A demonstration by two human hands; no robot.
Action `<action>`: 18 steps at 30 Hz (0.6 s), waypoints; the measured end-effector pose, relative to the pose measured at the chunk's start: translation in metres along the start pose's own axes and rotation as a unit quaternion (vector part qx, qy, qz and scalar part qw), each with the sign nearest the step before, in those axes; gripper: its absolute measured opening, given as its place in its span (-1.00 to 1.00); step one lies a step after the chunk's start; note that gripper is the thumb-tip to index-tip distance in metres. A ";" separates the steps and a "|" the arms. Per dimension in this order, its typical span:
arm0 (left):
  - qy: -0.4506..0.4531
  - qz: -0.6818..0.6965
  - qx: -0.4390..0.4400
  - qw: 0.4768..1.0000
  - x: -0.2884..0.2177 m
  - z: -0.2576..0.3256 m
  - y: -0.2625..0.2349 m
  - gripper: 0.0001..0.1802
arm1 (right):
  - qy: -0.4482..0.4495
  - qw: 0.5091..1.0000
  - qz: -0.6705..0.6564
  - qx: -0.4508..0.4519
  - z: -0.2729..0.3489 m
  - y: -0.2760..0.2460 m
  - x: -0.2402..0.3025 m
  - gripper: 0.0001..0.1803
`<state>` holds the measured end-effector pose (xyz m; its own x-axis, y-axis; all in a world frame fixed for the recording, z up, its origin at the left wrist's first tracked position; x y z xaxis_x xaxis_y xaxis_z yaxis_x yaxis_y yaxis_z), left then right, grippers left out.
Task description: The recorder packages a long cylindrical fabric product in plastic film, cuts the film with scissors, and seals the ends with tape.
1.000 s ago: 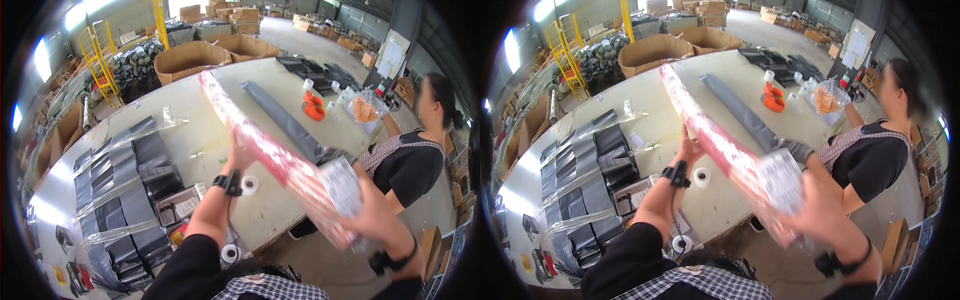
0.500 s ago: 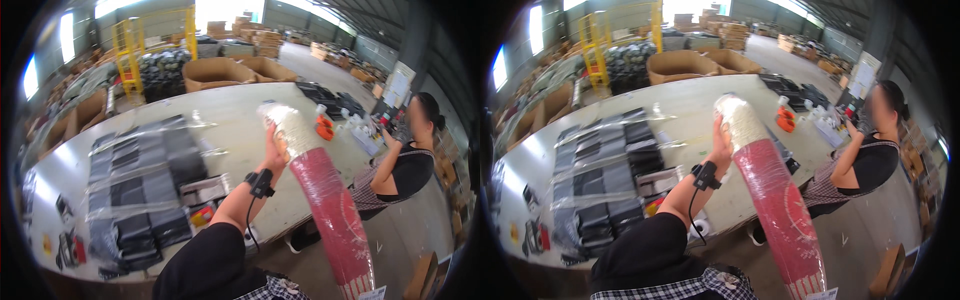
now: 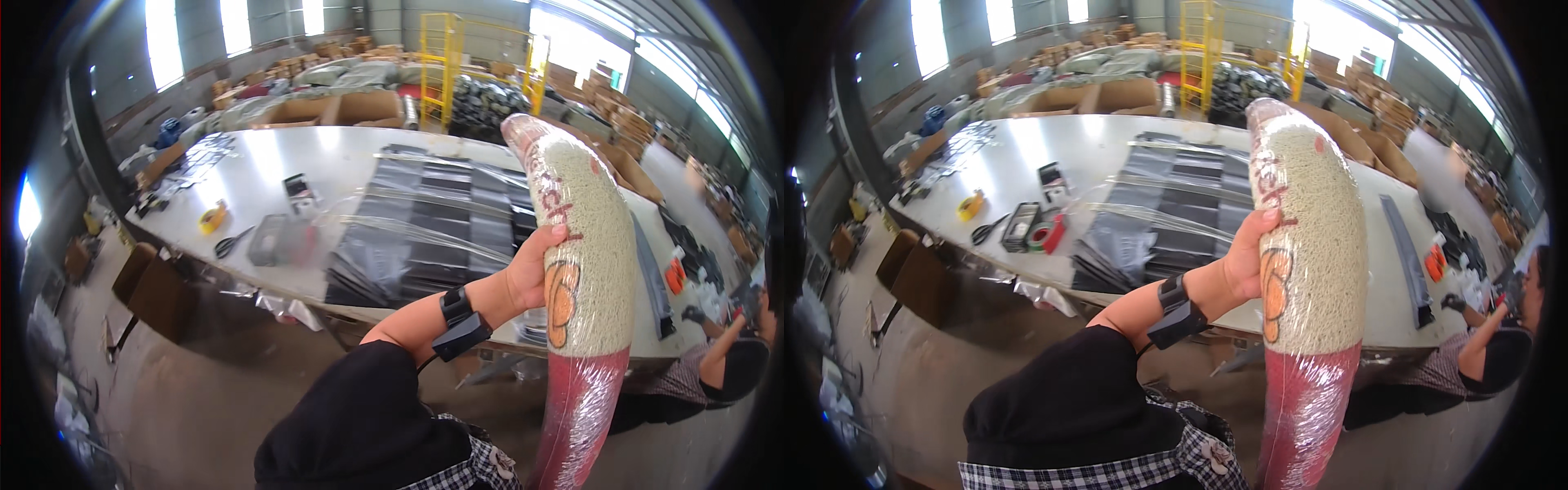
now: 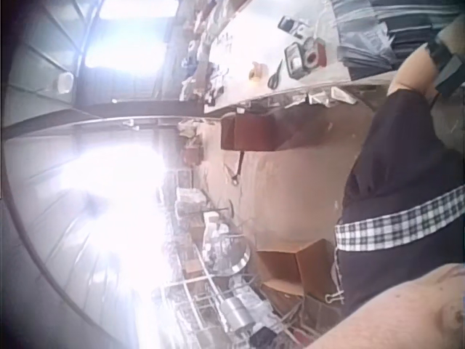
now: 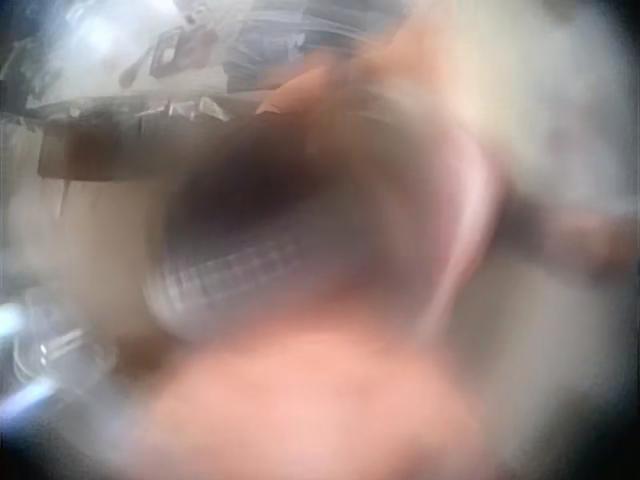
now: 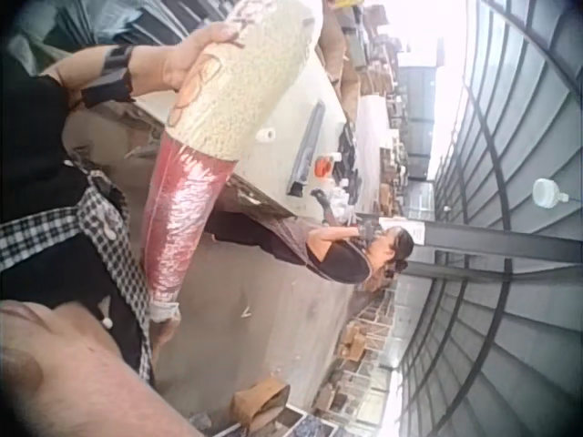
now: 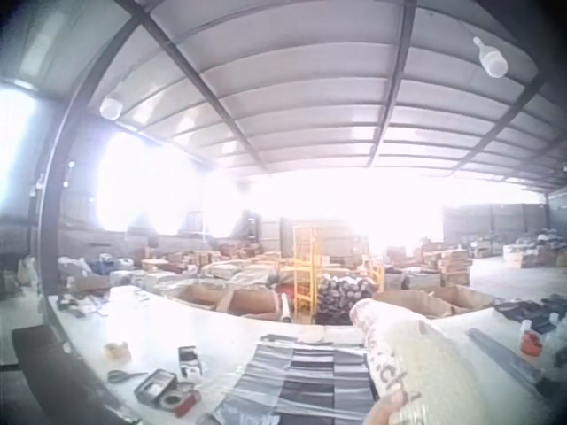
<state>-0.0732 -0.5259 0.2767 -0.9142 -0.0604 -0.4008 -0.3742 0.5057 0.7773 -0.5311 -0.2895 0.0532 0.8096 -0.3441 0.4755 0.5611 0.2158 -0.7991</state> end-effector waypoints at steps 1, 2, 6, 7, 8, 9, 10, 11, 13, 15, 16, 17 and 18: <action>0.048 -0.031 -0.008 0.998 -0.041 0.048 0.009 -0.30 | -0.033 0.998 -0.026 0.045 -0.001 0.015 0.012 -0.39; 0.063 -0.037 0.007 0.997 -0.056 0.066 0.015 -0.30 | -0.030 0.995 -0.067 0.062 0.008 0.026 0.014 -0.40; 0.099 -0.053 0.017 0.994 -0.132 0.143 0.029 -0.27 | -0.019 0.964 -0.227 0.135 0.045 0.078 0.041 -0.42; 0.115 -0.068 0.012 0.991 -0.153 0.164 0.030 -0.24 | -0.016 0.951 -0.266 0.155 0.054 0.094 0.051 -0.43; 0.118 -0.072 0.011 0.990 -0.175 0.187 0.031 -0.24 | -0.013 0.936 -0.304 0.176 0.063 0.112 0.063 -0.43; 0.130 -0.096 0.009 0.987 -0.198 0.210 0.032 -0.23 | -0.009 0.919 -0.343 0.196 0.073 0.131 0.077 -0.44; 0.140 -0.119 0.006 0.983 -0.219 0.233 0.031 -0.22 | -0.004 0.899 -0.381 0.215 0.083 0.150 0.091 -0.44; 0.186 -0.174 -0.043 0.966 -0.250 0.275 0.029 -0.21 | -0.006 0.875 -0.407 0.261 0.086 0.175 0.114 -0.45; 0.167 -0.175 -0.038 0.970 -0.280 0.290 0.022 -0.20 | 0.003 0.868 -0.441 0.229 0.124 0.194 0.134 -0.45; 0.172 -0.206 -0.075 0.960 -0.324 0.330 0.027 -0.19 | 0.016 0.866 -0.451 0.217 0.149 0.219 0.164 -0.42; 0.168 -0.203 -0.072 0.962 -0.345 0.346 0.025 -0.19 | 0.023 0.865 -0.456 0.209 0.164 0.230 0.178 -0.41; 0.172 -0.199 -0.078 0.962 -0.370 0.366 0.022 -0.19 | 0.029 0.862 -0.462 0.205 0.181 0.247 0.194 -0.39; 0.176 -0.193 -0.081 0.962 -0.394 0.385 0.021 -0.19 | 0.034 0.860 -0.469 0.199 0.199 0.263 0.208 -0.38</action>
<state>0.3387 -0.1602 0.2641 -0.6878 -0.5184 -0.5081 -0.6895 0.2478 0.6806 -0.1803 -0.1226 0.0152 -0.0352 -0.5866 0.8091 0.9872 0.1058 0.1197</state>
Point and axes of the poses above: each hand's wrist, its own z-axis away from the middle knuckle, its own y-axis out of the palm, x = y × z, the point moved 5 cm from there along -z, towards the middle knuckle, and after that the axes turned 1 degree about -z, right-handed, at the moved point
